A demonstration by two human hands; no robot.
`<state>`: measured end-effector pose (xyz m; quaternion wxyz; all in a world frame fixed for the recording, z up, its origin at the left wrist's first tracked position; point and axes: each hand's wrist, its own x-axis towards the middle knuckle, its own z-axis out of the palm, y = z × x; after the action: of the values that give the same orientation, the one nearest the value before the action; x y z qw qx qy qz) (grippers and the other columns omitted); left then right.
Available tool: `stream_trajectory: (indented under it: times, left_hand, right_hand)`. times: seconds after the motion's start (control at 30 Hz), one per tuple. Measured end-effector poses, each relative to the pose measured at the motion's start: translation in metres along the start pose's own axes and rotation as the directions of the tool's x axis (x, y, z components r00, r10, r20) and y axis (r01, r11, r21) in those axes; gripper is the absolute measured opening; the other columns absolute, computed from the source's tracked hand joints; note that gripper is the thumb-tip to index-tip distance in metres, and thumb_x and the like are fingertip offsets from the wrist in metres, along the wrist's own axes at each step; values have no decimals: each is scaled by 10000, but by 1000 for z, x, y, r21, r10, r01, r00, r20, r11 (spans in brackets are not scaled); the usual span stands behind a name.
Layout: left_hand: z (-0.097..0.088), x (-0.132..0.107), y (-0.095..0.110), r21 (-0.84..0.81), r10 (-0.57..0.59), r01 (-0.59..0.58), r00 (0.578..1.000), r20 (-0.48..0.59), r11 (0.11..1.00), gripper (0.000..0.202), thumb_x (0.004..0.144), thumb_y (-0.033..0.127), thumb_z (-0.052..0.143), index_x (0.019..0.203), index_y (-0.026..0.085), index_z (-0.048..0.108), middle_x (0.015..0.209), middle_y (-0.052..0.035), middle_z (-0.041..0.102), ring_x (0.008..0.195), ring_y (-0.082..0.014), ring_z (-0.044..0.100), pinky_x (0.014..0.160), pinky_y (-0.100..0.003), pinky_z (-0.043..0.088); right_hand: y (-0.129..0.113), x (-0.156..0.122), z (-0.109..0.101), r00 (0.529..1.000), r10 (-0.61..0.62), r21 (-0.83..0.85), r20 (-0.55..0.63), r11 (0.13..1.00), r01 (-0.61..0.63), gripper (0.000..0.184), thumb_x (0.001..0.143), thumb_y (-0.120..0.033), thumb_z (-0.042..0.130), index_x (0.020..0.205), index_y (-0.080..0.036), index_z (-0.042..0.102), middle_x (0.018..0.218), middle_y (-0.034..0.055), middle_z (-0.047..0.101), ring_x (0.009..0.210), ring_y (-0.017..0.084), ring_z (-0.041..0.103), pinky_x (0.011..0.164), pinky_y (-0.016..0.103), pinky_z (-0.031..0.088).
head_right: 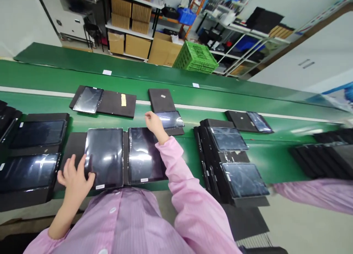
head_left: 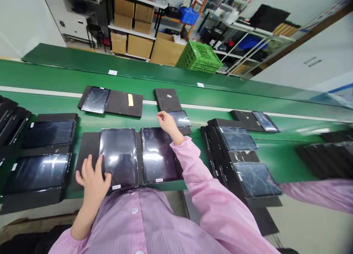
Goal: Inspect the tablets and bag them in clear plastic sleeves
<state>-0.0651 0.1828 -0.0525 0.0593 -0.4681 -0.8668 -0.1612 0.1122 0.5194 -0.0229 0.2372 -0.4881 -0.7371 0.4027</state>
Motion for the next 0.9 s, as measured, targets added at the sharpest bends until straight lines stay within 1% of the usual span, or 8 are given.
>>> stream_trajectory:
  times: [0.1,0.27,0.33,0.43,0.6,0.73,0.83,0.9]
  left_hand:
    - [14,-3,26,-46,211,-209,976,47,977,489,862,161,453,1330,179,592,1485,-193,478,1377,-354,438,1145,-620,204]
    - [33,-7,63,-226,581,-549,807,108,805,467,887,144,424,1307,210,618,1410,-125,586,1312,-279,526,1144,-516,251]
    - [35,-8,70,-259,653,-612,749,112,747,461,885,168,443,1308,207,622,1421,-129,579,1313,-283,527,1134,-505,273]
    - [33,-8,73,-277,692,-643,709,136,714,485,861,241,511,1332,196,612,1471,-148,529,1357,-323,483,1130,-529,287]
    - [31,-8,73,-338,732,-655,650,203,676,574,852,382,604,1391,188,571,1494,-164,501,1382,-347,457,1161,-552,266]
    - [32,-10,71,-347,740,-663,653,165,663,440,903,366,579,1310,205,630,1402,-139,597,1267,-304,569,1118,-510,325]
    - [35,-13,66,-359,695,-621,709,123,697,314,954,311,517,1203,215,683,1245,-95,703,1129,-250,647,1082,-461,352]
    - [38,-15,64,-382,632,-545,761,150,747,292,951,272,502,1162,228,699,1192,-69,726,1114,-245,651,1081,-465,349]
  right_hand:
    - [32,-3,-29,999,-8,-123,49,992,14,118,823,-114,621,914,-133,693,1006,115,732,984,225,675,993,404,489]
    - [50,-25,-41,969,-71,-184,239,976,117,130,862,-166,660,943,-131,755,985,85,759,890,186,699,894,312,524]
    - [53,-33,-42,967,-94,-200,237,969,144,212,879,-177,659,1068,-129,742,1092,92,744,982,191,694,933,312,514]
    - [56,-41,-43,973,-124,-235,193,957,169,265,899,-196,657,1148,-133,721,1175,103,717,1085,211,667,1014,346,480]
    - [48,-52,-44,981,-170,-310,96,931,192,149,901,-170,653,1010,-130,747,1242,144,665,1228,266,566,1111,417,387]
    - [17,-83,-39,971,-181,-325,154,919,223,116,874,-78,616,865,-141,714,1049,118,714,1072,255,633,988,378,454]
    - [-17,-133,-18,945,-180,-293,273,920,260,108,895,-137,596,896,-174,697,830,46,718,747,201,659,749,312,494]
    - [-40,-170,4,860,-248,-127,447,933,335,95,913,-187,592,946,-196,680,826,13,715,682,164,638,677,267,477]
